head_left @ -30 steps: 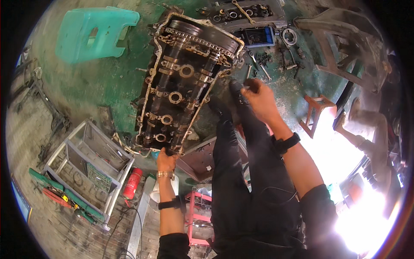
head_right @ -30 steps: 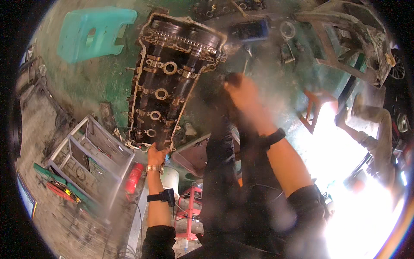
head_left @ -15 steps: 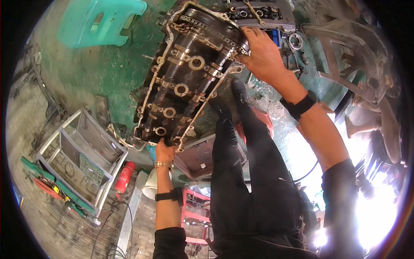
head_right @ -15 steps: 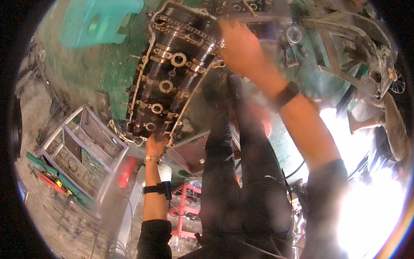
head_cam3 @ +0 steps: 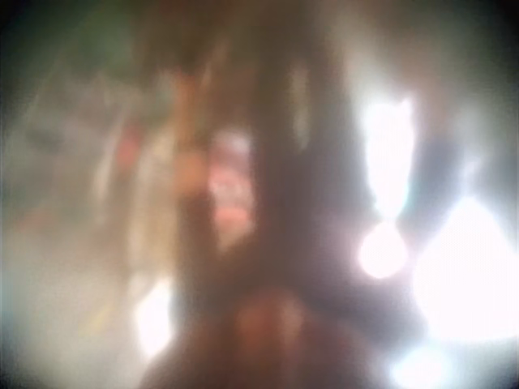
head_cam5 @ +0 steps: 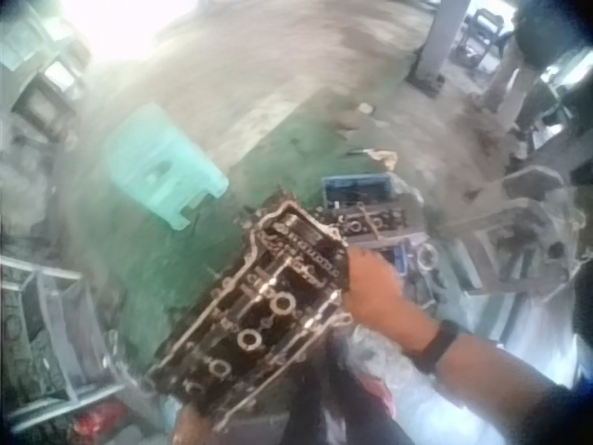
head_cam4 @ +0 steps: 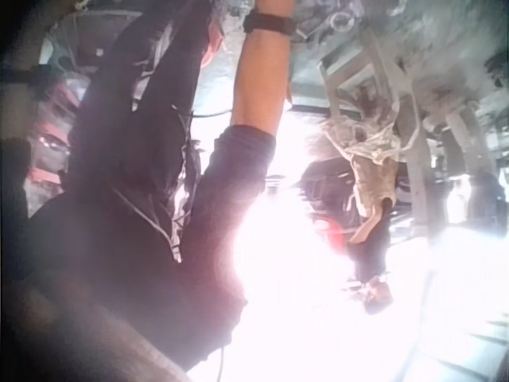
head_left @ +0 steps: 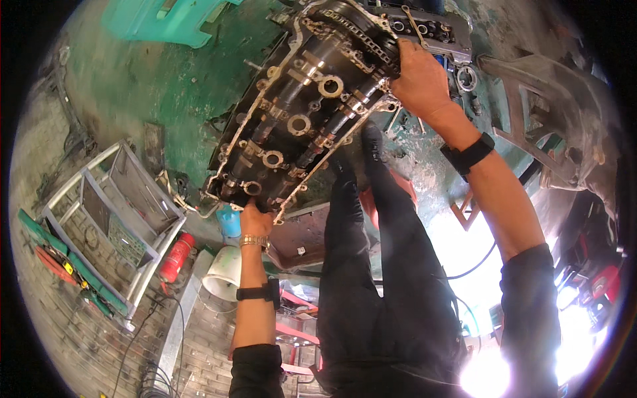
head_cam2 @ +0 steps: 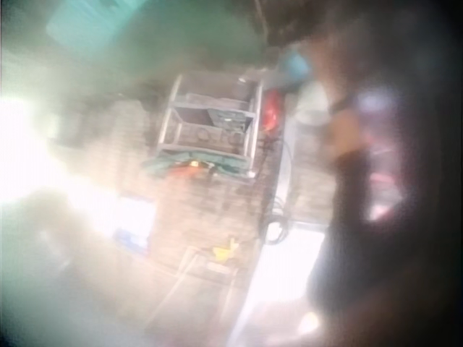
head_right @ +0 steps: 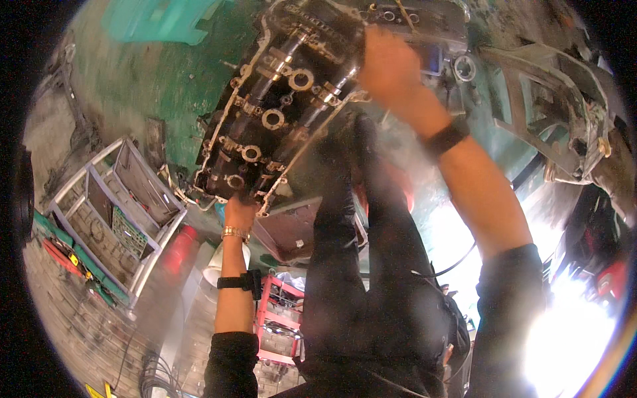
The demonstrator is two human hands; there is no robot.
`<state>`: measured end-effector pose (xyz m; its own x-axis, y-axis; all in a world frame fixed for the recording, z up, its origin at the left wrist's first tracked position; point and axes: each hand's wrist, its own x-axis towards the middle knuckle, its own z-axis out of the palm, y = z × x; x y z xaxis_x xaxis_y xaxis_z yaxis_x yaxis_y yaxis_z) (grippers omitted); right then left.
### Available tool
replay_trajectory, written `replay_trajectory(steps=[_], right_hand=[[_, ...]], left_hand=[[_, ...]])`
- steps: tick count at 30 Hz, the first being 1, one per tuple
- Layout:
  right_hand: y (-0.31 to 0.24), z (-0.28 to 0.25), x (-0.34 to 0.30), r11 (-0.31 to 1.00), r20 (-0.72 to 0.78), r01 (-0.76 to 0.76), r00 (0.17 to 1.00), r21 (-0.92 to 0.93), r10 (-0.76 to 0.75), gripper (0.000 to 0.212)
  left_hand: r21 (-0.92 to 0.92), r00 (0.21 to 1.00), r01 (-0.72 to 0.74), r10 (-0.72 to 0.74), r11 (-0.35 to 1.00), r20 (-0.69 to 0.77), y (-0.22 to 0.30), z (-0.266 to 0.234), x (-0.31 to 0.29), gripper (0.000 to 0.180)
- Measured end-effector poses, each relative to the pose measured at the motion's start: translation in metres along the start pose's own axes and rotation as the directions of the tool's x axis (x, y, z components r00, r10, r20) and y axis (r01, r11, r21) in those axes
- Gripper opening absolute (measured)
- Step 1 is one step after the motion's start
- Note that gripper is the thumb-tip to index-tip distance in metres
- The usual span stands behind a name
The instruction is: The person holds a disassembled engine cylinder head and repeatedly rotates and tilts it to view the camshafts, timing chain, and valve train. The person uses both hands to stabilize and reposition the component while inspecting internal surfaces.
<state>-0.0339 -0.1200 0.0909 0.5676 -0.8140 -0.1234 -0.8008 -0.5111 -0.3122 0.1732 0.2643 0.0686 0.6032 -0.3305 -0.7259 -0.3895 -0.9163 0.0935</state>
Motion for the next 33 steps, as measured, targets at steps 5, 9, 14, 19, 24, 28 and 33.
replay_trajectory(steps=[5,9,14,19,24,28,33], right_hand=[[0.004,-0.007,0.011,0.997,0.068,0.07,0.995,-0.018,-0.069,0.032],[0.002,-0.011,0.011,0.997,0.114,0.074,0.991,-0.013,-0.072,0.035],[0.005,-0.011,0.012,0.996,0.14,0.078,0.988,-0.034,-0.072,0.037],[0.011,-0.007,0.017,0.993,0.15,0.114,0.983,-0.043,-0.106,0.041],[0.013,-0.011,0.019,0.989,0.175,0.144,0.975,-0.033,-0.136,0.041],[0.015,-0.014,0.014,0.993,0.157,0.117,0.981,-0.005,-0.115,0.052],[0.014,-0.017,0.007,0.997,0.197,0.071,0.977,0.039,-0.077,0.064]], left_hand=[[0.148,0.97,0.174,-0.195,0.973,0.143,0.017,-0.011,-0.003,0.05],[0.027,0.977,0.177,-0.179,0.984,0.119,0.018,-0.011,-0.003,0.047],[0.034,0.985,0.126,-0.129,0.991,0.112,0.003,0.0,0.004,0.044],[-0.009,0.984,0.123,-0.121,0.992,0.131,0.003,-0.001,0.001,0.053],[0.056,0.993,0.087,-0.091,0.995,0.07,0.007,-0.012,-0.028,0.063],[0.027,0.99,0.124,-0.126,0.992,0.065,0.009,-0.009,-0.023,0.062],[-0.033,0.984,0.141,-0.136,0.99,0.111,0.002,0.0,-0.005,0.058]])
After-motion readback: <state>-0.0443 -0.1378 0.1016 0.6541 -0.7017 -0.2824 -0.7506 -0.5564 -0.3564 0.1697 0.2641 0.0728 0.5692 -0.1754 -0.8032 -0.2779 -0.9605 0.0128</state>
